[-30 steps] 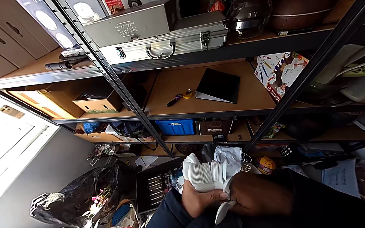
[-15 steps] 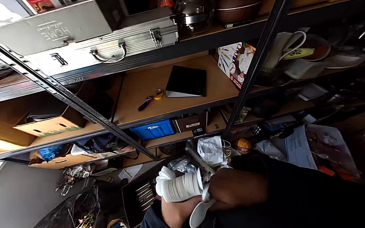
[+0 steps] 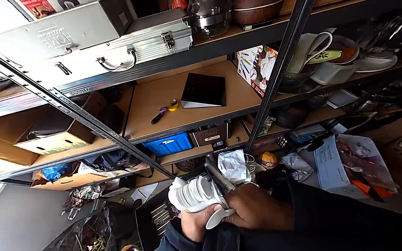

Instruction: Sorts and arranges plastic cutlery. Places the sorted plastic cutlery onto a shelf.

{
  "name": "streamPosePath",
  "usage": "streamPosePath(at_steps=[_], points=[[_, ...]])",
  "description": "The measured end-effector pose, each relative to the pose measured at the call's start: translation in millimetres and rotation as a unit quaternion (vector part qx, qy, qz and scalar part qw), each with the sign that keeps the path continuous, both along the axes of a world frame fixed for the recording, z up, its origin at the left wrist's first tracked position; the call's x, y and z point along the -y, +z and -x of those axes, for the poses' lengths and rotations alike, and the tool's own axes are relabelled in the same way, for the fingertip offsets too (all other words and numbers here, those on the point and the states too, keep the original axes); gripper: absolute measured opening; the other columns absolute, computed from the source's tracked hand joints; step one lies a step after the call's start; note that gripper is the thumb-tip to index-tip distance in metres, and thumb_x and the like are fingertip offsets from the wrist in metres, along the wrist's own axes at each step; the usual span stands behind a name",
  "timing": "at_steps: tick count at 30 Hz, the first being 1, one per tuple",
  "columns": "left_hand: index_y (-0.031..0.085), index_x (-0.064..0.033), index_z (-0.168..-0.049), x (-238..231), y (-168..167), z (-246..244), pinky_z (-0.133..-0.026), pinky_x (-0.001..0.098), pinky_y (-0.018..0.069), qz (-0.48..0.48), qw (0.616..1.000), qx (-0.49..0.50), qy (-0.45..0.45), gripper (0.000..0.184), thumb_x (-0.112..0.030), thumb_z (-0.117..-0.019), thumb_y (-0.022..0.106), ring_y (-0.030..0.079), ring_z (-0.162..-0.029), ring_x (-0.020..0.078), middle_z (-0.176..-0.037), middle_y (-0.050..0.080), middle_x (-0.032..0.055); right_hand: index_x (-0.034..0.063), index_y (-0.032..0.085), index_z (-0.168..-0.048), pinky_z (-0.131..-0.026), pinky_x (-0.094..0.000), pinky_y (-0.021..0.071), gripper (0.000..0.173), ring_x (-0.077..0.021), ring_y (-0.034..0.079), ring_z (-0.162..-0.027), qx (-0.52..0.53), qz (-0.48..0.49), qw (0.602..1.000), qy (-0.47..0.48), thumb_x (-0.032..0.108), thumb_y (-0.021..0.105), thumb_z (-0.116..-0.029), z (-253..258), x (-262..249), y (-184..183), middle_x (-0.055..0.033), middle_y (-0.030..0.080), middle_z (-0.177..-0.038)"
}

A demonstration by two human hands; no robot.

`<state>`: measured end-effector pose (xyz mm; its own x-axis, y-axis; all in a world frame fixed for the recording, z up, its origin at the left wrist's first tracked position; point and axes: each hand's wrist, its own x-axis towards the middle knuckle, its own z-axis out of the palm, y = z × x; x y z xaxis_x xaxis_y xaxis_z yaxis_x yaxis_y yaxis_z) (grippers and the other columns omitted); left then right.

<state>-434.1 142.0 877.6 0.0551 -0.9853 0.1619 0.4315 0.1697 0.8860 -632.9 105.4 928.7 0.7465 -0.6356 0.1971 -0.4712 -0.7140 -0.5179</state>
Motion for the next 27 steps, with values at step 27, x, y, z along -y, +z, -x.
streamPosePath(at_steps=[27], points=[[0.069,-0.0129,-0.117,20.9,-48.2,-10.8,-0.092,0.0376,0.0580,0.130,0.975,-0.178,0.003,0.042,-0.047,-0.0934,0.069,0.070,-0.107,0.0156,-0.109,0.074,0.0045,0.0096,0.061,-0.077,-0.044,-0.0409,0.0475,0.028,-0.0205,0.063,-0.054,0.244,0.009,0.965,-0.092,0.029,0.065,-0.0956,-33.2,1.7,-49.9,-0.0063,0.060,-0.060]])
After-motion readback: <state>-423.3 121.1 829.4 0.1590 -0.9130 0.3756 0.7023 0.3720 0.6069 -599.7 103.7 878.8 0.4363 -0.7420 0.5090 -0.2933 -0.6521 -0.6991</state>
